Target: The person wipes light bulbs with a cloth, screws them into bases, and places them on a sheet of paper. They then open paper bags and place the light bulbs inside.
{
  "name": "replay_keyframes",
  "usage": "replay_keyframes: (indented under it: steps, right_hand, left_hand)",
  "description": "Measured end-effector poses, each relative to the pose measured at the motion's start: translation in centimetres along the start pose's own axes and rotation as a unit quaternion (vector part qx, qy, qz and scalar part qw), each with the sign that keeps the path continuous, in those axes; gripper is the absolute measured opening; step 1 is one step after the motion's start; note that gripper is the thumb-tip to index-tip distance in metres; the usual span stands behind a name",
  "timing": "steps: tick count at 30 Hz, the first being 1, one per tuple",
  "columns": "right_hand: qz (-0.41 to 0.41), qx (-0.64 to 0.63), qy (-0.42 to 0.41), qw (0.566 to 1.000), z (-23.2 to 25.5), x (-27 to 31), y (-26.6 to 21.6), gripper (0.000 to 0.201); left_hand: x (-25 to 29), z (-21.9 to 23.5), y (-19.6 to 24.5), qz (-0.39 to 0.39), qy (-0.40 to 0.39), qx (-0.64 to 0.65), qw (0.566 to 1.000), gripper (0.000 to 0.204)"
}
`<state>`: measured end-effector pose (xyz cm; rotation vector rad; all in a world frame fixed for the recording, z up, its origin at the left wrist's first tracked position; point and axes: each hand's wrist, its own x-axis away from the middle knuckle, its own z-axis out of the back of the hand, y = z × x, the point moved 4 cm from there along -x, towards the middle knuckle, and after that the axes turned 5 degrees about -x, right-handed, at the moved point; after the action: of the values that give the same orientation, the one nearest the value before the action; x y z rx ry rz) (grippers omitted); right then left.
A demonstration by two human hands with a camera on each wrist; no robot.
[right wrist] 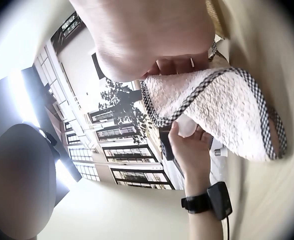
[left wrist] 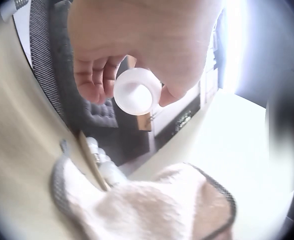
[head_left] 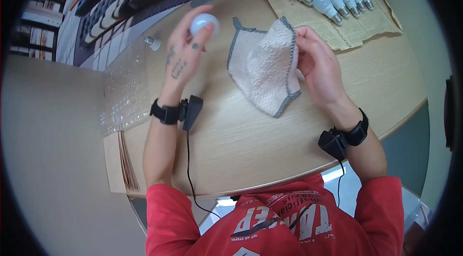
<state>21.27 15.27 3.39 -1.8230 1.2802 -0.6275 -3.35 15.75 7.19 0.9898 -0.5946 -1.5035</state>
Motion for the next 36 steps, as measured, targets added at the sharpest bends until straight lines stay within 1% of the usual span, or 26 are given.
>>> replay_keyframes:
  steps: [1,2,4,7,8,11,12,13,14,17,18,21,24,27,29,30,32,33,35,36]
  right_hand:
    - [-0.018,-0.036,-0.003,0.999,-0.1,0.0,0.0,0.019]
    - [-0.014,-0.05,0.005,0.999,-0.2,-0.2,0.0,0.02]
    - [-0.007,-0.08,0.025,0.996,-0.2,-0.3,0.1,0.023]
    - [-0.01,-0.091,0.097,0.991,-0.8,0.3,-0.8,0.025]
    - [-0.009,-0.089,0.049,0.995,-0.4,0.1,-0.6,0.03]
    - [-0.009,-0.085,-0.015,0.996,-1.8,1.4,-0.7,0.035]
    - [0.001,0.003,-0.085,0.996,-2.2,1.4,-0.7,0.033]
    - [0.011,0.091,-0.153,0.984,-2.4,1.4,-0.5,0.032]
    - [0.021,0.177,-0.219,0.959,-2.7,1.6,-0.2,0.03]
    - [0.005,0.21,-0.142,0.967,-2.8,2.0,0.5,0.02]
    - [0.041,0.268,-0.15,0.951,-2.6,1.8,0.4,0.016]
    - [0.108,0.362,-0.157,0.912,-3.1,1.9,0.2,0.022]
    - [0.134,0.353,-0.095,0.921,-3.1,1.8,1.1,0.032]
    - [0.049,0.277,-0.063,0.957,-2.3,1.5,2.6,0.044]
    - [0.061,0.325,-0.058,0.942,-2.3,1.3,2.8,0.048]
    - [0.067,0.348,-0.056,0.933,-2.4,1.2,2.8,0.05]
    - [-0.027,0.381,-0.064,0.922,-2.5,1.2,2.8,0.053]
    - [-0.074,0.396,-0.067,0.913,-2.4,1.2,2.9,0.055]
    - [-0.071,0.336,-0.054,0.938,-1.9,1.2,3.0,0.05]
    - [-0.07,0.305,-0.047,0.948,-1.7,1.2,3.2,0.048]
  left_hand:
    - [1.0,-0.3,1.0,-0.011,-0.021,0.017,1.0,0.048]
    - [1.7,-0.6,2.0,-0.067,-0.034,-0.032,0.997,0.05]
    - [3.0,-1.2,3.5,-0.175,-0.064,-0.132,0.973,0.054]
    - [4.4,-2.3,5.2,-0.144,-0.081,-0.188,0.968,0.062]
    - [4.5,-2.6,4.8,-0.143,-0.072,-0.194,0.968,0.073]
    - [4.7,-3.3,4.3,-0.127,-0.071,-0.217,0.965,0.075]
    - [4.7,-3.4,4.2,-0.14,-0.066,-0.208,0.966,0.075]
    - [4.6,-3.6,4.1,-0.152,-0.061,-0.198,0.966,0.076]
    - [4.6,-3.7,4.0,-0.165,-0.056,-0.189,0.967,0.076]
    - [4.8,-3.8,4.0,-0.17,-0.04,-0.208,0.962,0.077]
    - [4.9,-3.9,4.0,-0.163,-0.047,-0.209,0.963,0.078]
    - [5.3,-4.3,4.4,-0.15,-0.066,-0.207,0.965,0.079]
    - [5.8,-4.7,4.8,-0.167,-0.069,-0.203,0.962,0.079]
    - [6.2,-5.0,4.9,-0.201,-0.062,-0.221,0.952,0.078]
    - [6.3,-5.3,4.9,-0.216,-0.066,-0.218,0.95,0.077]
    - [6.5,-5.3,5.1,-0.219,-0.073,-0.237,0.944,0.076]
    - [6.8,-5.4,5.8,-0.225,-0.087,-0.275,0.931,0.075]
    - [6.8,-5.5,5.5,-0.229,-0.077,-0.255,0.936,0.075]
    - [6.6,-5.8,4.8,-0.236,-0.055,-0.214,0.946,0.076]
    - [6.4,-5.7,4.5,-0.198,-0.044,-0.17,0.964,0.072]
